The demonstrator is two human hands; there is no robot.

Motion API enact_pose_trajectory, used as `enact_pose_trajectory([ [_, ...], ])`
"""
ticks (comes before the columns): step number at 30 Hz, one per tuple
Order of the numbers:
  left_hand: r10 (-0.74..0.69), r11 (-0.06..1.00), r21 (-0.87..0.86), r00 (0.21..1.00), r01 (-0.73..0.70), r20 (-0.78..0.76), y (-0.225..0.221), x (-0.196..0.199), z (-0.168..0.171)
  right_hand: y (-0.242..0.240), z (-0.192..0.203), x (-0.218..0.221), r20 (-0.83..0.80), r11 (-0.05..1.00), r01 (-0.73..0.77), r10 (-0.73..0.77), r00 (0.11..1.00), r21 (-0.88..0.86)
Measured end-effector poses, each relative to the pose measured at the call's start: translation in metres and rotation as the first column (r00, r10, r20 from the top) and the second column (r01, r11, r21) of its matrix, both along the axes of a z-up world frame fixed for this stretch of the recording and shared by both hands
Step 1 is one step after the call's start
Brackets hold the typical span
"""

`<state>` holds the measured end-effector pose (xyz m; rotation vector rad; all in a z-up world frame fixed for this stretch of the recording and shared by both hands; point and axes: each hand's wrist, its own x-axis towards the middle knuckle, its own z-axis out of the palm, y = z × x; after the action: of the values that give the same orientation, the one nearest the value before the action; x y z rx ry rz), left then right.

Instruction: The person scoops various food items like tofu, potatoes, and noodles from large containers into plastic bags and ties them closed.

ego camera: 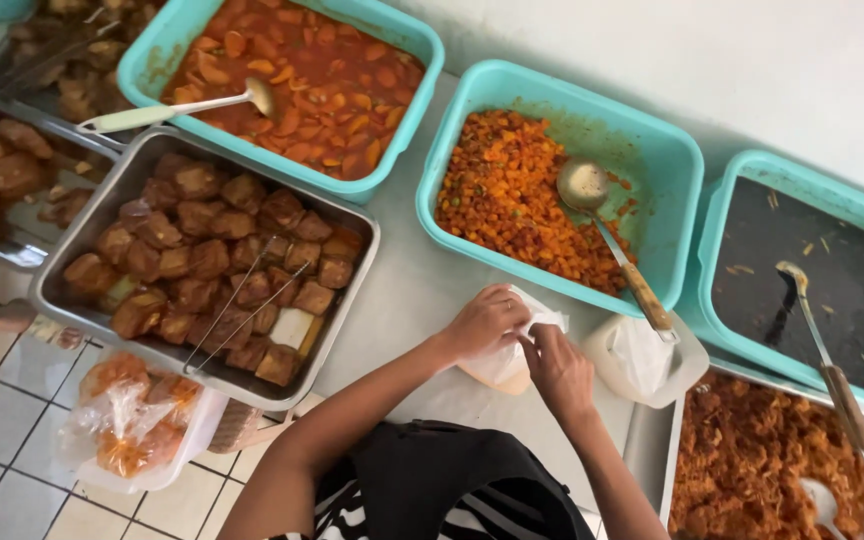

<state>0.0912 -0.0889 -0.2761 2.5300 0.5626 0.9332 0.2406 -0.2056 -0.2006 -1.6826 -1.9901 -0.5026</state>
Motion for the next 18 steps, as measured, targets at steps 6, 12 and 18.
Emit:
enact_pose_trajectory([
  [6,0.018,0.986,0.164,1.0,-0.018,0.004,0.0,-0.006,0.019,0.004,-0.007,0.023,0.135,0.958,0.034,0.005,0.991,-0.285],
  [12,-0.047,0.996,0.082,0.994,0.039,0.095,-0.001,0.004,-0.016,0.019,0.042,0.027,0.007,0.979,-0.127,0.13,0.992,-0.161],
  [18,0.043,0.999,-0.012,0.997,-0.042,0.057,-0.005,-0.008,-0.014,0.003,0.144,0.078,0.113,0.796,0.42,-0.415,0.903,-0.435],
])
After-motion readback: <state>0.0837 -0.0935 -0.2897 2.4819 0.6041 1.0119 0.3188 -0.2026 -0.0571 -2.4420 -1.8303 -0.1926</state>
